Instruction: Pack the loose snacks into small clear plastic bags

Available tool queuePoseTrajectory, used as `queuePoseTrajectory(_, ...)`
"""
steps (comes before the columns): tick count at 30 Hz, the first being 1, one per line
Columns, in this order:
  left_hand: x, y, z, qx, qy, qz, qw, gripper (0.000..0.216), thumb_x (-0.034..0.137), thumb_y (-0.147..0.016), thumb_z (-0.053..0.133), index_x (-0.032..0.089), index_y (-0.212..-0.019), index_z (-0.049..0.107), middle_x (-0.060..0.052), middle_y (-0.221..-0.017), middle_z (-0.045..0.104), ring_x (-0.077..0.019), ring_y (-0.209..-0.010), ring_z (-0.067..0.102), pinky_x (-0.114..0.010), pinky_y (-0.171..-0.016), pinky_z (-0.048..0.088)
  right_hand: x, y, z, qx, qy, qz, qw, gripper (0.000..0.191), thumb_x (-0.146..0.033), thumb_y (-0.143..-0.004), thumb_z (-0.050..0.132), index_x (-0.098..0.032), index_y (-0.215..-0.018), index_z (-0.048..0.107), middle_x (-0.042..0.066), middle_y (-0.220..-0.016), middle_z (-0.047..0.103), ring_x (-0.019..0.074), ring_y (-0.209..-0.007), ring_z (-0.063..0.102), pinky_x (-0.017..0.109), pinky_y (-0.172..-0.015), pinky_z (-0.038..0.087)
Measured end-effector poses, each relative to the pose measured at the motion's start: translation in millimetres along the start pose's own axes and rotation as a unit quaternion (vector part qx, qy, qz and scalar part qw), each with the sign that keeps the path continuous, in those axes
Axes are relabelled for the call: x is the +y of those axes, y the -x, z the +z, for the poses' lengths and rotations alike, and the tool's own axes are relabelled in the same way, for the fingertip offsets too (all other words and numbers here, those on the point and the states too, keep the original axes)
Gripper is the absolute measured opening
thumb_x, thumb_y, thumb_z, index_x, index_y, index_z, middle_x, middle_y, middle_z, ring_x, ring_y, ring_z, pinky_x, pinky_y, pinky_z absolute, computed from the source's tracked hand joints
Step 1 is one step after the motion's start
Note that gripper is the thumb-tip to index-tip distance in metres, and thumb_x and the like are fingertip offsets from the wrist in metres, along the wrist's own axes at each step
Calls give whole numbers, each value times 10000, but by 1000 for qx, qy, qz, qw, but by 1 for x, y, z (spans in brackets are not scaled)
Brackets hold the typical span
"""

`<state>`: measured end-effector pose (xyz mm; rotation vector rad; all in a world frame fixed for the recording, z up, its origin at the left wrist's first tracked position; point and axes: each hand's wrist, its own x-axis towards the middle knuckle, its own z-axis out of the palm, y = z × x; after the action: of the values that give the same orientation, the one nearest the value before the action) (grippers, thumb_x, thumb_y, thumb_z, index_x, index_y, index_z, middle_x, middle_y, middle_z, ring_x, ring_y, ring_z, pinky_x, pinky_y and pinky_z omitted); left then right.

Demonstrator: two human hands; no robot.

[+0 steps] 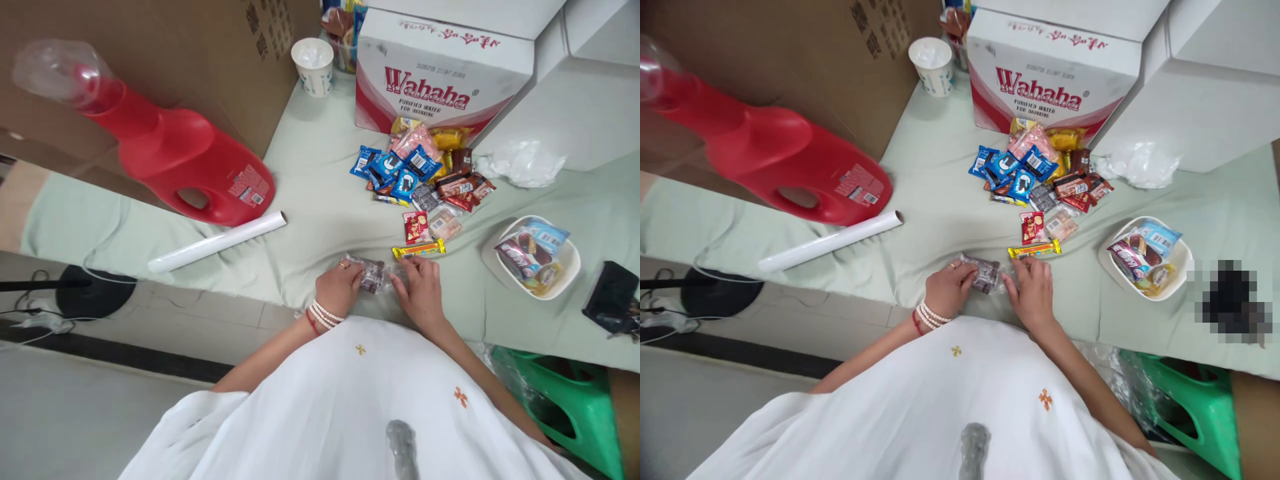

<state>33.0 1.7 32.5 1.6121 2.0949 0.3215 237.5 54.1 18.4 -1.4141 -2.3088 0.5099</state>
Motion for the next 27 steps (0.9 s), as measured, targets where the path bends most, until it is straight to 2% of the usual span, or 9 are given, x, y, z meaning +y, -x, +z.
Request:
queuePoseTrajectory(3,-2,1,-1,62,-23,-36,997,506,462,-935,649,243,-1391,633,-129,-1221,693,-310,-1071,656,-379,-802,503,-1,9,-6,-13,63,22,998,245,-333,-950,639,-176,-1118,724,208,-1347,530,392,-1251,459,596,-1031,457)
queuePoseTrajectory(5,-6,-1,0,92,-38,-48,994,650,526,-857,730,193,-1402,607,-171,-1267,654,-365,-1178,592,-449,-912,495,-7,9,-10,-20,40,20,999,147,-280,-965,596,-190,-985,711,190,-1357,528,364,-1248,482,542,-1019,477)
queuePoseTrajectory(7,-10,-3,2,91,-48,-40,994,570,555,-809,763,177,-1227,680,-183,-1247,644,-394,-1212,554,-500,-954,478,-17,4,-11,-39,-16,24,999,152,-271,-995,542,-210,-969,679,152,-1230,592,291,-1093,573,444,-918,523)
queuePoseTrajectory(10,-14,-3,6,84,-25,-7,996,386,519,-810,750,191,-990,655,-137,-1074,669,-336,-1074,602,-439,-870,498,-35,-10,-6,-112,-119,-5,987,177,-258,-1022,470,-219,-982,639,78,-973,642,220,-856,602,350,-782,517)
queuePoseTrajectory(13,-11,2,8,162,31,5,986,271,456,-854,669,211,-923,577,-81,-905,632,-256,-843,605,-359,-711,481,-52,-22,4,-125,-210,-15,969,194,-293,-1028,461,-204,-1013,634,91,-996,671,223,-916,619,357,-839,521)
queuePoseTrajectory(16,-4,6,9,206,81,98,970,205,404,-842,633,223,-901,558,-84,-879,613,-267,-855,599,-393,-754,493,-57,-28,9,-125,-330,23,935,322,-438,-1053,467,-196,-1192,628,104,-1119,700,222,-1039,645,379,-948,529)
queuePoseTrajectory(20,2,2,9,90,241,217,942,241,355,-823,641,232,-1020,575,-76,-957,621,-261,-917,602,-449,-866,527,-47,-22,7,-102,-410,76,903,500,-576,-1019,507,-197,-1335,592,109,-1248,688,228,-1164,635,396,-1051,504)
queuePoseTrajectory(24,1,-4,9,-50,484,142,862,402,364,-878,673,245,-1224,507,-85,-1177,585,-176,-903,628,-341,-786,568,-15,-1,-17,-74,-434,140,887,449,-547,-1005,546,-239,-1323,624,79,-1266,705,233,-1161,649,419,-1062,507)
queuePoseTrajectory(27,-4,-5,9,-99,525,79,841,404,347,-862,720,233,-1203,534,-76,-1154,611,-157,-890,631,-313,-781,564,27,23,-60,77,-418,225,877,406,-488,-974,610,-248,-1301,631,89,-1237,707,236,-1071,677,428,-974,557)
